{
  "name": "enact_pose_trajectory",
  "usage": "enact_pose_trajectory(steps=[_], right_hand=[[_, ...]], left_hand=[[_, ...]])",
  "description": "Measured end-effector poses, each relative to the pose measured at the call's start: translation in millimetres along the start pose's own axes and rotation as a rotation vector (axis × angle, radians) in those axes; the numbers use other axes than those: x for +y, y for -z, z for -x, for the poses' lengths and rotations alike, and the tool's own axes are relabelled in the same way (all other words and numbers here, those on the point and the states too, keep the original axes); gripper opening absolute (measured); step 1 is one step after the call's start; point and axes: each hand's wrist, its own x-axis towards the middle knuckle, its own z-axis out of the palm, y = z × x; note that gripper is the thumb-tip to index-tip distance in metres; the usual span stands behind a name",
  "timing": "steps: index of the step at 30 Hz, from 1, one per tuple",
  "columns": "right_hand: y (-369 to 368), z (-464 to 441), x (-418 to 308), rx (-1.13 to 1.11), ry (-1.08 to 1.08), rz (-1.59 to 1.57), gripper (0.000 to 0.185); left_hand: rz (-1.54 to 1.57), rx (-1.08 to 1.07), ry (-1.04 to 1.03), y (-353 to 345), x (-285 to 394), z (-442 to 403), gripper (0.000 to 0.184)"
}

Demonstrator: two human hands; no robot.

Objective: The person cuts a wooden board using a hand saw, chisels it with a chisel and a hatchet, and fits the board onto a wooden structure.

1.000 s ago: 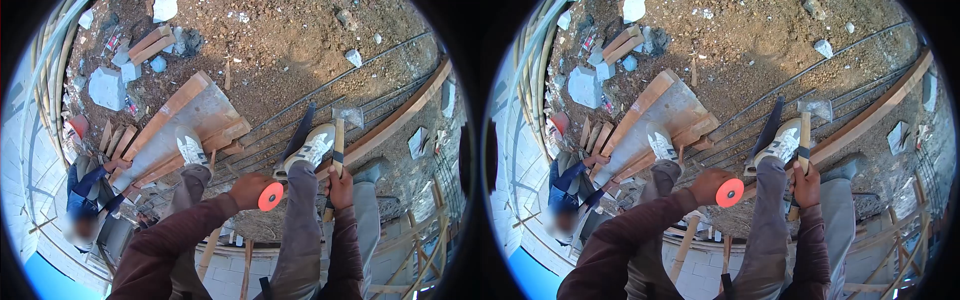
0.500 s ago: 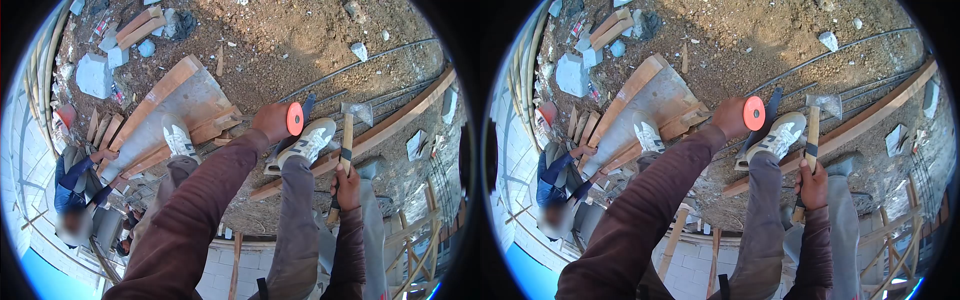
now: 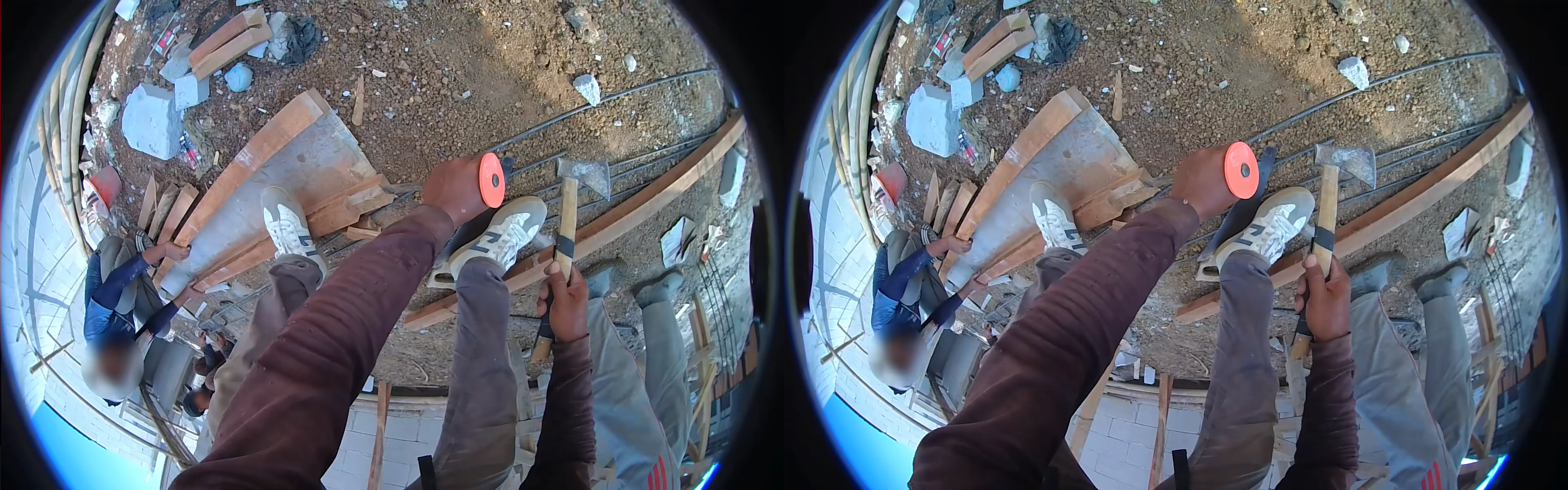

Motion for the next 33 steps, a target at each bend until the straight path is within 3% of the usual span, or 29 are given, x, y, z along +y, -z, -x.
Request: enact_pose_trajectory(steps=[3, 9, 13, 16, 20, 21, 24, 25, 29, 33], right_hand=[[-3.0, -1.2, -10.1, 0.001, 0.028, -0.005, 0.029], [-35.0, 4.6, -20.0, 0.229, 0.140, -0.189, 0.028], [-41.6, 14.6, -12.0, -0.175, -0.034, 0.161, 0.023], [-12.6, 7.7, -27.2, -0.109, 0.051, 0.193, 0.023], [-25.5, -4.6, -31.0, 0.387, 0.163, -0.158, 0.024], [-37.3, -4.7, -19.8, 0.312, 0.128, -0.176, 0.025], [-22.9, -11.2, -1.5, -0.217, 0.013, 0.285, 0.027], [-10.9, -14.8, -9.7, -0.204, 0.099, 0.378, 0.028], [-12.8, -23.6, -4.5, 0.188, 0.115, -0.139, 0.028], [-38.4, -30.0, 7.6, -0.242, -0.120, 0.185, 0.028]], left_hand=[[-0.014, -0.051, 0.042, -0.6, -3.8, -10.0, 0.024], [-0.011, -0.124, -0.041, 8.8, -9.6, -11.2, 0.027], [0.023, -0.133, -0.046, 13.1, -5.7, -10.3, 0.026], [-0.043, -0.133, -0.015, 9.1, -4.6, -10.1, 0.026], [-0.055, -0.155, 0.043, 0.0, -4.3, -19.5, 0.024], [-0.063, -0.161, 0.055, -0.3, -5.1, -21.4, 0.023], [0.011, -0.084, 0.001, -6.7, -18.9, -22.3, 0.023], [0.007, -0.088, 0.017, -6.0, -17.3, -24.6, 0.023], [-0.045, -0.146, 0.077, -5.6, -21.1, -24.3, 0.024], [-0.012, -0.056, 0.137, -21.2, -40.9, -26.1, 0.028]])
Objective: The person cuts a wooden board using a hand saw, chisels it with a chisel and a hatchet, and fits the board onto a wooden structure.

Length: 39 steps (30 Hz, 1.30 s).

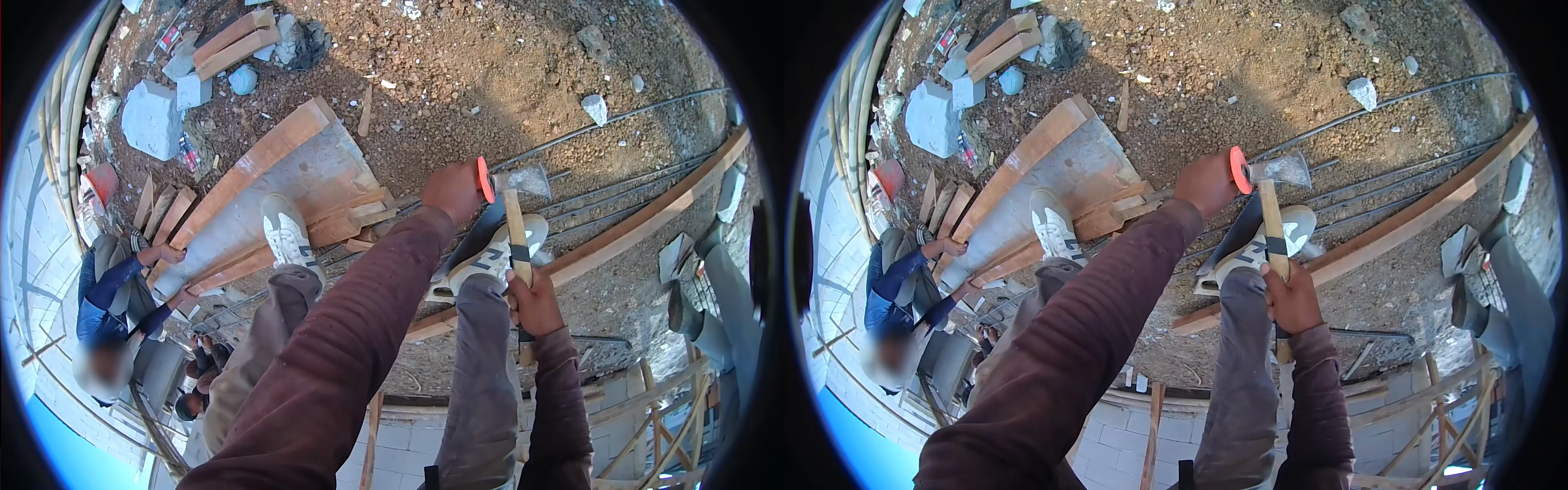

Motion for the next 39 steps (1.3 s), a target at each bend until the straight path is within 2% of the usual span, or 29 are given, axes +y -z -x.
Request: enact_pose_trajectory(steps=[3, 4, 7, 8, 11, 14, 16, 19, 22, 25, 26, 28, 30, 33, 34, 37, 39], right_hand=[[8.7, -6.3, 3.1, 0.055, 0.146, 0.100, 0.026], [7.5, -2.2, -1.8, 0.072, 0.094, -0.052, 0.025], [-21.6, -10.4, -0.6, 0.274, 0.127, -0.313, 0.024], [-17.8, -7.9, -5.0, 0.115, 0.054, -0.118, 0.024], [-10.1, 2.7, -11.6, -0.040, 0.084, 0.072, 0.025], [-18.9, 27.3, -20.2, -0.058, 0.052, 0.084, 0.026], [-20.7, 41.6, -12.2, -0.057, 0.065, 0.086, 0.026], [-19.9, 58.9, -4.4, -0.036, 0.081, 0.089, 0.027], [-19.0, 64.3, 2.6, -0.004, 0.083, 0.083, 0.027], [-19.8, 56.5, 7.0, 0.011, 0.072, 0.093, 0.027], [-20.8, 52.0, 4.6, 0.017, 0.071, 0.093, 0.027], [-11.4, 47.8, -1.5, 0.042, 0.096, 0.109, 0.027], [-7.0, 57.9, -1.0, 0.046, 0.112, 0.132, 0.027], [7.3, 52.3, 19.4, 0.092, 0.213, 0.241, 0.027], [7.5, 47.2, 26.4, 0.109, 0.237, 0.272, 0.028], [3.3, 31.5, 22.8, 0.127, 0.240, 0.351, 0.029], [-13.1, 38.5, 14.1, 0.075, 0.098, 0.375, 0.030]], left_hand=[[-0.023, 0.047, -0.134, 1.7, -11.9, 4.8, 0.029], [-0.025, 0.024, -0.116, 1.3, -14.8, 5.7, 0.029], [-0.024, 0.000, -0.081, -6.3, -19.3, 2.9, 0.030], [-0.032, 0.017, -0.084, -6.2, -22.7, 3.6, 0.031], [-0.025, 0.024, -0.184, 9.4, -32.0, 28.1, 0.031], [-0.002, -0.044, -0.288, 31.8, -35.5, 74.1, 0.032], [0.084, 0.019, -0.468, 41.0, -57.1, 109.4, 0.037], [-0.040, -0.203, -0.588, 68.6, -70.8, 142.7, 0.045], [0.130, -0.134, -0.507, 81.3, -58.7, 149.2, 0.048], [0.135, -0.017, -0.453, 60.0, -60.0, 136.1, 0.046], [0.251, 0.021, -0.340, 48.5, -77.8, 128.5, 0.046], [0.201, 0.030, -0.351, 51.5, -86.2, 121.0, 0.045], [0.097, -0.100, -0.302, 49.5, -86.8, 124.2, 0.042], [0.207, 0.051, -0.314, 57.9, -54.4, 142.7, 0.046], [0.116, -0.037, 0.064, 69.2, -25.8, 153.0, 0.042], [0.232, 0.122, -0.172, 75.0, -53.1, 214.8, 0.032], [0.164, 0.235, -0.092, 86.9, -74.7, 236.0, 0.028]])
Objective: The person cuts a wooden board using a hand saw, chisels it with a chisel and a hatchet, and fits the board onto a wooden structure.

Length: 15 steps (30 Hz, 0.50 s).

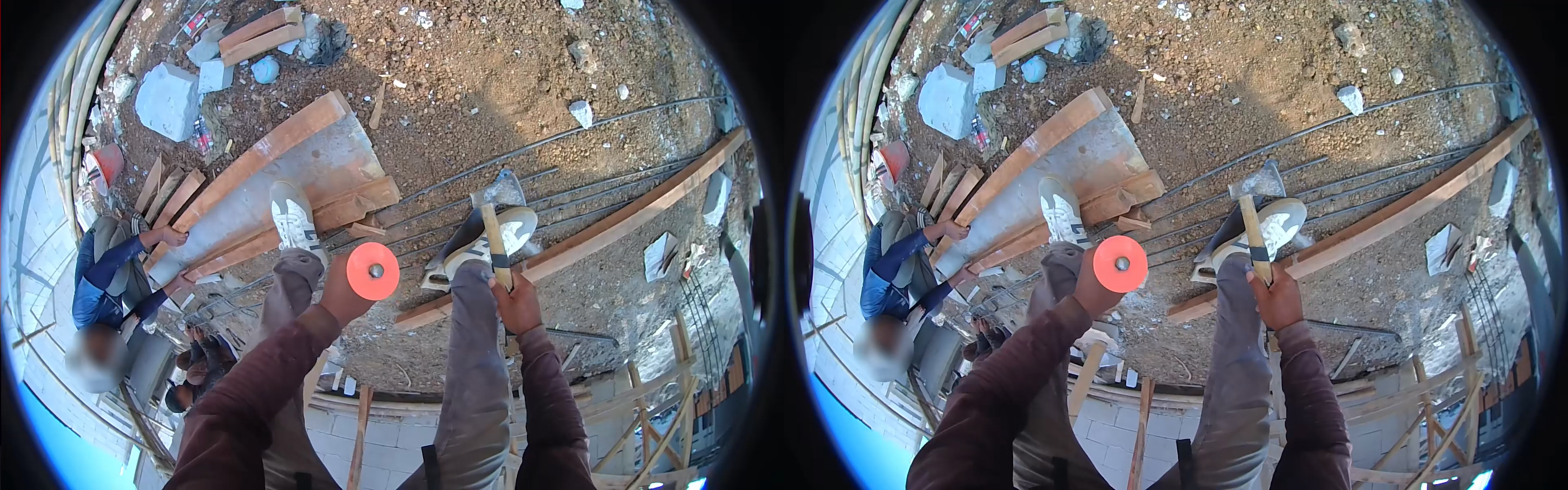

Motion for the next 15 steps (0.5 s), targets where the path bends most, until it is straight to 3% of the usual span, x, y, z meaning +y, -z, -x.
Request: enact_pose_trajectory(steps=[1, 2, 3, 5, 8, 10, 13, 15], right_hand=[[-8.4, -6.6, 1.9, -0.049, -0.051, -0.072, 0.034], [-19.5, -16.5, 5.1, -0.003, 0.050, -0.023, 0.035], [-29.9, -30.2, 7.9, 0.047, 0.150, 0.028, 0.036], [-33.9, -57.1, -2.3, 0.129, 0.282, 0.110, 0.039], [-30.2, -132.6, -16.2, 0.258, 0.396, 0.196, 0.040], [-24.4, -166.8, -33.4, 0.596, 0.562, 0.586, 0.039], [-55.3, -152.5, -84.7, 0.834, 0.659, 0.677, 0.039], [-111.1, -129.5, -106.3, 0.225, 0.347, 0.588, 0.044]], left_hand=[[-0.041, 0.064, 0.013, 13.3, 1.6, -5.4, 0.027], [0.048, 0.047, 0.074, 32.3, -0.1, -13.9, 0.020], [0.088, 0.253, 0.061, 38.4, -3.5, -23.2, 0.007], [0.222, 0.287, 0.386, 62.4, -13.7, -25.8, 0.019], [0.639, 0.344, 0.648, 88.1, 23.6, -25.2, 0.024], [0.639, 0.301, 0.666, 98.2, 37.5, -14.1, 0.022], [0.661, 0.220, 0.733, 114.6, 60.8, 12.3, 0.021], [0.680, 0.187, 0.675, 124.1, 71.4, 35.4, 0.019]])
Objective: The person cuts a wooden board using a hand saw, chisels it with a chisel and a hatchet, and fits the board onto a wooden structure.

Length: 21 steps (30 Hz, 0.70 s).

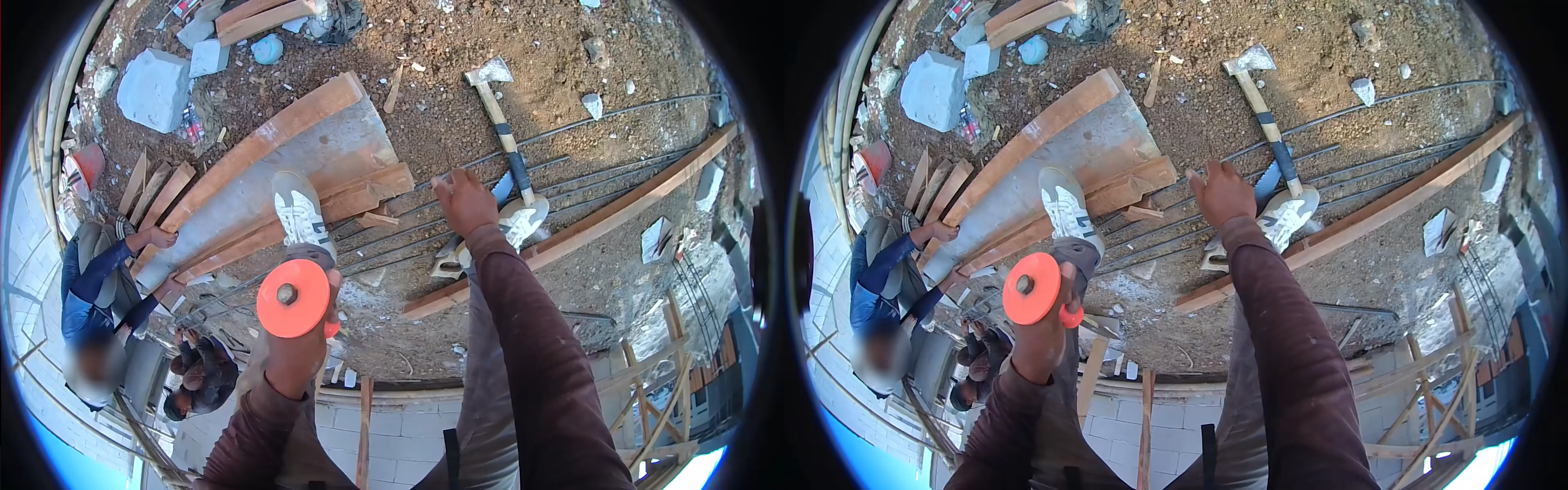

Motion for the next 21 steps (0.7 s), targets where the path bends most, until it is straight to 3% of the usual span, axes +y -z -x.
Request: enact_pose_trajectory(steps=[5, 8, 11, 15, 17, 20, 21], right_hand=[[-68.8, -15.6, -78.8, -0.332, -0.113, -0.024, 0.046], [-62.2, -29.4, -89.1, -0.357, 0.097, 0.187, 0.041], [-68.4, -59.0, -126.0, -0.257, 0.029, 0.171, 0.040], [-62.2, -98.6, -95.4, -0.386, -0.027, 0.070, 0.041], [-82.7, -81.1, -35.5, -0.427, 0.010, -0.112, 0.043], [-151.1, -49.0, -35.2, 0.109, -0.324, -0.581, 0.039], [-158.6, -47.1, -46.8, 0.273, -0.306, -0.300, 0.035]], left_hand=[[-0.100, -0.157, -0.096, 25.1, 9.7, 15.0, 0.012], [-0.214, -0.194, -0.279, 40.5, -3.8, 1.1, 0.009], [-0.252, -0.182, -0.483, 46.9, 8.6, -5.6, 0.010], [-0.265, -0.174, -0.467, 58.8, 27.4, -7.7, 0.012], [-0.155, -0.165, -0.298, 64.0, 25.8, -7.3, 0.011], [-0.156, -0.064, -0.290, 69.2, -1.8, -17.5, 0.010], [-0.125, -0.045, -0.276, 65.3, -2.0, -20.6, 0.011]])
